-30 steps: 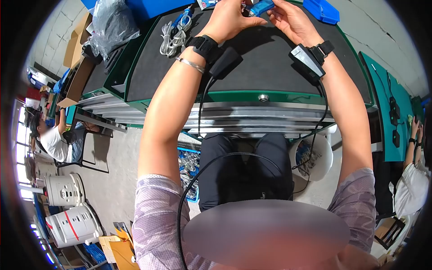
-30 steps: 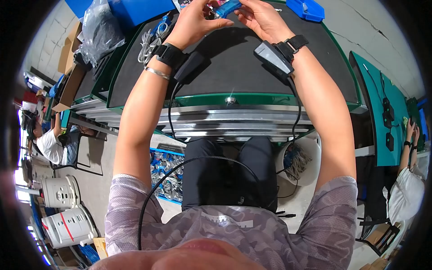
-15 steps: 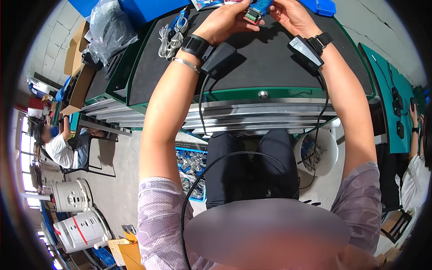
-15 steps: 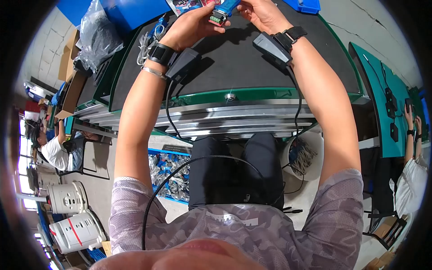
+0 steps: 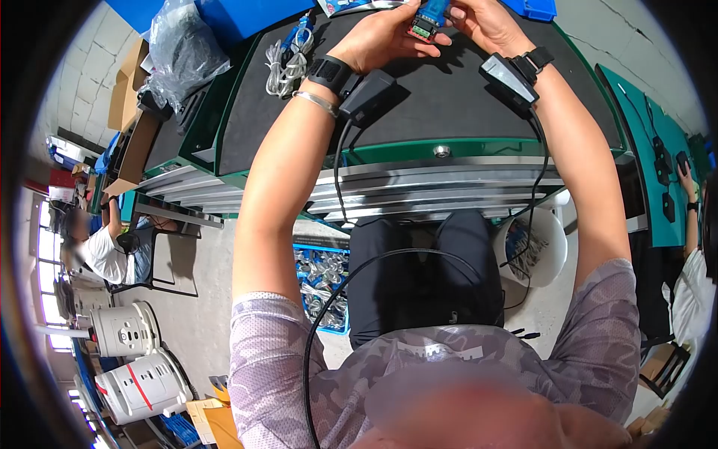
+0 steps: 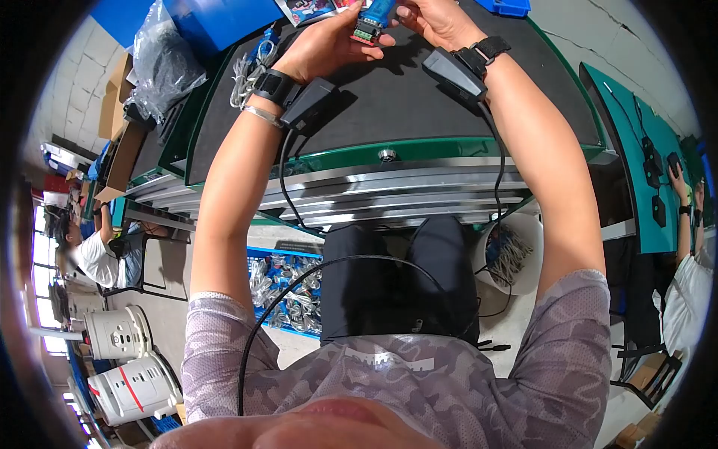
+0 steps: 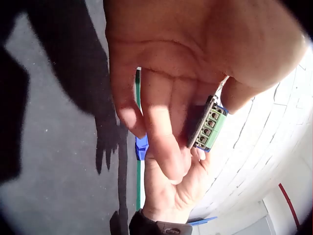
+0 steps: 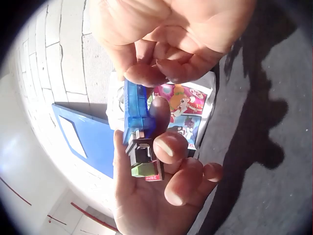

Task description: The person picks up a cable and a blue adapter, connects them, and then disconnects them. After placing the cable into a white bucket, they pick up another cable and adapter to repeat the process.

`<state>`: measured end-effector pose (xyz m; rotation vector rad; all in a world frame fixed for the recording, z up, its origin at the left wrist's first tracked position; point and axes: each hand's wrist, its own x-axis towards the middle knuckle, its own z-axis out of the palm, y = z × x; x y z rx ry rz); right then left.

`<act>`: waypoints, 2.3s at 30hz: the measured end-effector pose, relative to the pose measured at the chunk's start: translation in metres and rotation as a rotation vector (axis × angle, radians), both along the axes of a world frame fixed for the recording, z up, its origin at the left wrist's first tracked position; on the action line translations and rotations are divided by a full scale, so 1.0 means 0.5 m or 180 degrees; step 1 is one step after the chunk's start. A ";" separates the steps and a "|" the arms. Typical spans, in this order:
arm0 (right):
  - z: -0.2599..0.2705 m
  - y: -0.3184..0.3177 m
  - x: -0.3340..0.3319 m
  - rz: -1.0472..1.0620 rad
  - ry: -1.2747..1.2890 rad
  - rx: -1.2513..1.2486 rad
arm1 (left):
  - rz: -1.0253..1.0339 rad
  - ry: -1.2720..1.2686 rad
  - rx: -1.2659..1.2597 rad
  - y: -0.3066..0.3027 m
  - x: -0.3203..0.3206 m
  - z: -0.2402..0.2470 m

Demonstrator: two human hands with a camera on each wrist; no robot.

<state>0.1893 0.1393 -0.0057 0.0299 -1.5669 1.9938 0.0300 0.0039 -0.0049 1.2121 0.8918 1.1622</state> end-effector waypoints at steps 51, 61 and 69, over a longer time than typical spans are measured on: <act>-0.008 -0.018 -0.010 0.0017 -0.0361 0.1006 | 0.0897 -0.0333 0.1216 0.003 -0.031 0.006; 0.004 -0.014 -0.010 -0.0250 0.0293 -0.0376 | 0.1632 0.1248 0.1203 0.001 0.006 -0.012; 0.017 -0.045 -0.014 -0.1585 -0.0057 0.1143 | 0.1496 0.0146 0.0952 -0.026 0.023 0.036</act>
